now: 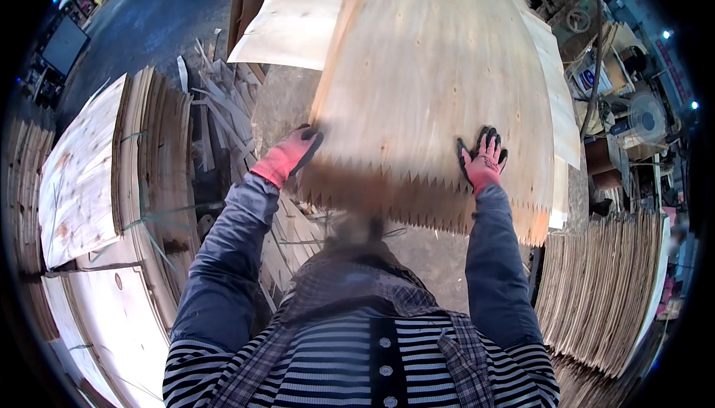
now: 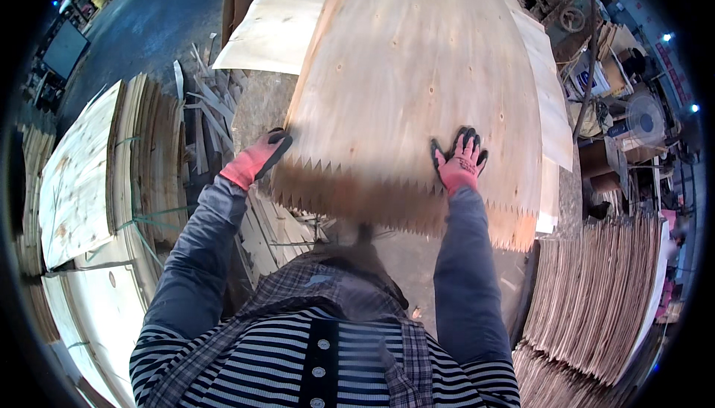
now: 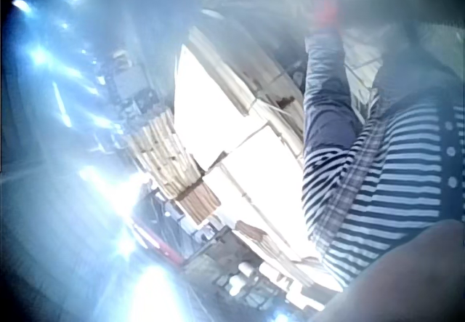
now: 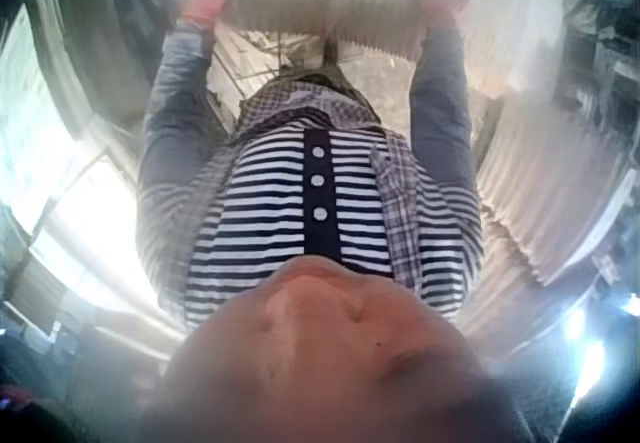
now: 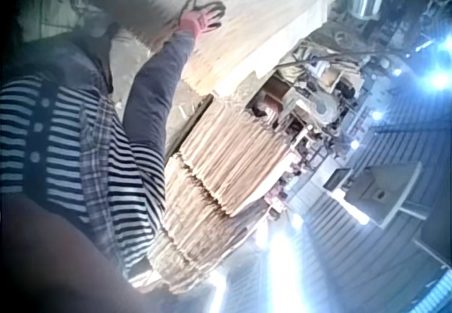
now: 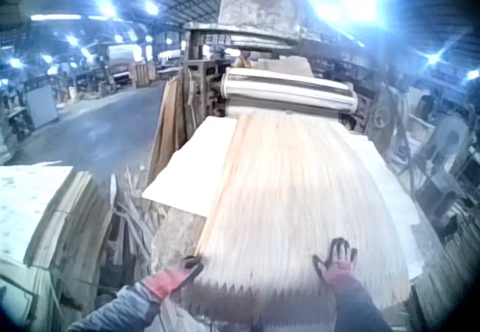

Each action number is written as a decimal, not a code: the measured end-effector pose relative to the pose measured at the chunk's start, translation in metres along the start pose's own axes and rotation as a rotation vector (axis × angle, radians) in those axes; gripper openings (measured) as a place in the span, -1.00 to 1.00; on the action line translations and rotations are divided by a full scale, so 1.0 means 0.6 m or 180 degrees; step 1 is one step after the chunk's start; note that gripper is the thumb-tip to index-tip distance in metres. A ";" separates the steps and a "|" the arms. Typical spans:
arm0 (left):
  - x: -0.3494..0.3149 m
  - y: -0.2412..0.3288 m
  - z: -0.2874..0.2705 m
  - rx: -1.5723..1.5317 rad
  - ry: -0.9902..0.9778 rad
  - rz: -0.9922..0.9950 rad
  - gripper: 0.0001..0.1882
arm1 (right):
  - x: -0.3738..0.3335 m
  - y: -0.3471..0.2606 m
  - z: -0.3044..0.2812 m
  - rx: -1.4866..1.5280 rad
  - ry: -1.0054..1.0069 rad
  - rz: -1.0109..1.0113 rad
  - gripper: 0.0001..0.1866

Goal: The person repeatedly picks up thin wooden sheets with serrated edges, places them on a roller machine, and wipes the surface with gloved hands. The person stacks processed sheets to the side and continues the cycle with new sheets from a nearby pile.

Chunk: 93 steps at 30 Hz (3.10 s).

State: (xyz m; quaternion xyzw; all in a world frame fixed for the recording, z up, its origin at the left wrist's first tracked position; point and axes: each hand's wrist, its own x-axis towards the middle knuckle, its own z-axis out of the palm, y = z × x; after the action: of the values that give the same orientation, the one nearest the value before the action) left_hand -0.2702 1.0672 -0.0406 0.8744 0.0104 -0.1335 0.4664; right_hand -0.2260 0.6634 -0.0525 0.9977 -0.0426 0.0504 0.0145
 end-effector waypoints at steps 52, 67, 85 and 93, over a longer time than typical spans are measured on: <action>-0.164 0.320 -0.002 -0.3581 -0.0432 0.1278 -0.24 | -0.273 0.089 -0.152 0.1449 0.0553 -0.1572 -0.39; -0.052 0.067 0.139 0.1382 0.1407 -0.0440 -0.06 | 0.171 0.020 -0.167 0.0752 0.1627 -0.1604 -0.38; -0.044 0.083 0.015 -0.2808 0.0447 -0.0347 -0.52 | -0.101 0.025 -0.013 0.0550 -0.0228 -0.1427 -0.42; -0.080 0.313 0.010 -0.2758 -0.0336 0.0955 -0.63 | -0.293 0.110 0.019 0.1401 0.0792 -0.1453 -0.31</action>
State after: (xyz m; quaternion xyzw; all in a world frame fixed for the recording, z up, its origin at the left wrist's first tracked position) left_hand -0.2910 0.9614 0.1208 0.5826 -0.0852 -0.0922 0.8030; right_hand -0.4050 0.6122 -0.0799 0.9469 0.1958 0.1752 -0.1852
